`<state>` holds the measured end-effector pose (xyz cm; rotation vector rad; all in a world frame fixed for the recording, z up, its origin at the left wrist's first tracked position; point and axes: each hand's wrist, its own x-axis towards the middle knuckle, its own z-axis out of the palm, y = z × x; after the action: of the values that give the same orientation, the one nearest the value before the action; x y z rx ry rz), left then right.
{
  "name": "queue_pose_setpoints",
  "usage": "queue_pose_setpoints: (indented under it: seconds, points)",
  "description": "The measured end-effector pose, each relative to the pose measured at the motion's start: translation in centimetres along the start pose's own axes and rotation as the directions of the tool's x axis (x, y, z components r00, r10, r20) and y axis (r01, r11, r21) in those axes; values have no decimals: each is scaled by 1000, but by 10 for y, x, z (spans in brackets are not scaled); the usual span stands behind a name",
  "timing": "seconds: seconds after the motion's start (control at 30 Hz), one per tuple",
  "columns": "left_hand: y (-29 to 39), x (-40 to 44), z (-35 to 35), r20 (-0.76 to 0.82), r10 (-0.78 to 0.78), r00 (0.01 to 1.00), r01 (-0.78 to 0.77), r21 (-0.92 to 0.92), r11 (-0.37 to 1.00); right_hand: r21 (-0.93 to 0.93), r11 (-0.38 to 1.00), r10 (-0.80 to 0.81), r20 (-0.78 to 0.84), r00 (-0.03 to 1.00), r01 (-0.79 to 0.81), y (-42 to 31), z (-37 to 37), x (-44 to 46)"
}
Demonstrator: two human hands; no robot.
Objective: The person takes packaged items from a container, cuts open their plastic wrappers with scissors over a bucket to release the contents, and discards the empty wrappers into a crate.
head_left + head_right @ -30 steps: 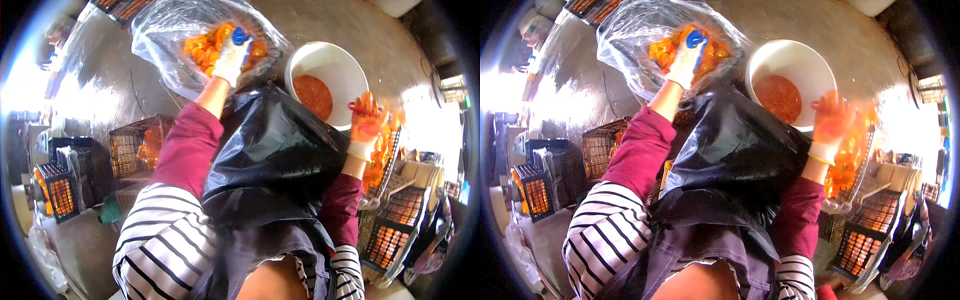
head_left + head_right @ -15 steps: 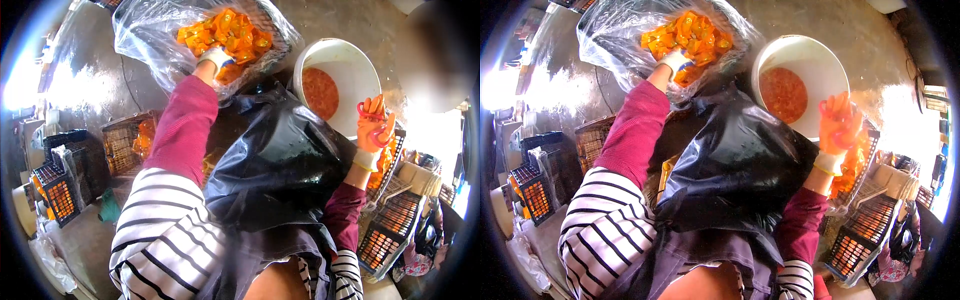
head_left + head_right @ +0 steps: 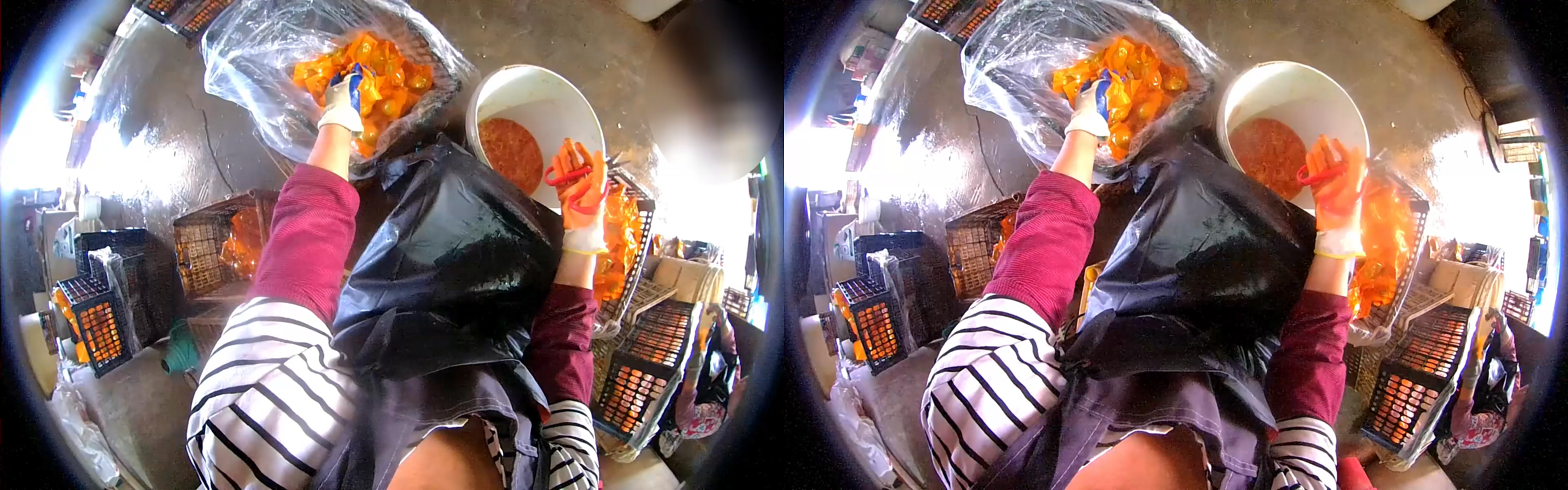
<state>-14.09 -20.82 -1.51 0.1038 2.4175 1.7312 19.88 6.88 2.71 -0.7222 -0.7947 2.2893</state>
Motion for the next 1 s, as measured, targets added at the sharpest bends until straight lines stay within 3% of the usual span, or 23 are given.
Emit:
queue_pose_setpoints:
  seconds: [0.03, 0.07, 0.1, 0.13, 0.2, 0.23, 0.27, 0.3, 0.33, 0.37, 0.43, 0.47, 0.5, 0.57, 0.6, 0.7, 0.73, 0.87, 0.93, 0.97, 1.0]
  points:
    - [8, 0, 0, -3, 99, 995, -99, 10, 995, -104, 995, 5, 46, 999, 0, 0, 2, 0]
    - [14, 2, 3, 30, 300, 954, -297, 254, 920, -208, 978, 13, 88, 996, 6, 0, 3, -2]
    - [21, 5, 8, 109, 474, 874, -465, 471, 749, -309, 951, 23, 125, 992, 17, 1, 4, -2]
    - [25, 7, 15, 225, 605, 764, -585, 637, 502, -297, 955, 35, 176, 984, 19, 4, 1, 1]
    - [61, -18, 49, 177, 596, 783, -573, 578, 581, -277, 960, 55, 266, 963, 22, 15, -12, 12]
    - [64, -12, 72, 233, 576, 784, -589, 572, 571, -338, 941, 57, 227, 972, 24, 15, -5, 13]
    - [80, -32, 94, 148, 539, 829, -557, 136, 819, -398, 917, 60, 189, 980, 21, 15, 3, 14]
    - [96, -52, 115, 265, 315, 911, -208, -363, 908, -455, 890, 62, 150, 987, 13, 15, 10, 15]
    - [119, -77, 132, 363, 68, 929, 231, -715, 660, -662, 746, 33, 141, 990, 70, 18, 5, 23]
    - [128, -94, 142, 447, 9, 894, 344, -701, 625, -828, 550, 6, 131, 991, 106, 16, 14, 20]
    - [107, -93, 171, 522, 8, 853, 370, -616, 695, -955, 193, -74, 213, 974, 224, -5, 34, -11]
    - [110, -110, 176, 459, 11, 888, 283, -565, 775, -940, 250, -42, 230, 972, 233, -3, 24, -8]
    - [98, -106, 187, 526, -38, 850, 347, -504, 791, -945, 240, -46, 217, 975, 222, -1, 17, -6]
    - [104, -117, 187, 331, 75, 940, -39, -115, 993, -954, 231, -37, 189, 981, 192, 12, 4, -2]
    - [100, -120, 188, 342, 82, 936, -54, -90, 994, -896, 409, 13, 193, 981, 171, 23, -9, 8]
    - [103, -117, 195, 359, 172, 917, -156, -73, 985, -962, 168, 10, 219, 976, 214, -1, 33, -12]
    - [105, -120, 194, 358, 226, 906, -207, -89, 974, -955, 112, 1, 276, 961, 274, 10, 12, 3]
    - [88, -111, 199, 392, 360, 846, -303, -202, 932, -945, 270, 42, 200, 979, 182, 12, 17, 0]
    - [83, -107, 204, 449, 223, 865, -28, -402, 915, -930, 363, 142, 119, 983, 60, 7, 24, -5]
    - [85, -106, 204, 483, 161, 861, 112, -487, 866, -908, 411, 101, 132, 986, 79, 10, 16, 0]
    - [87, -105, 204, 638, 90, 765, 433, -612, 662, -883, 458, 58, 146, 988, 104, 16, 2, 11]
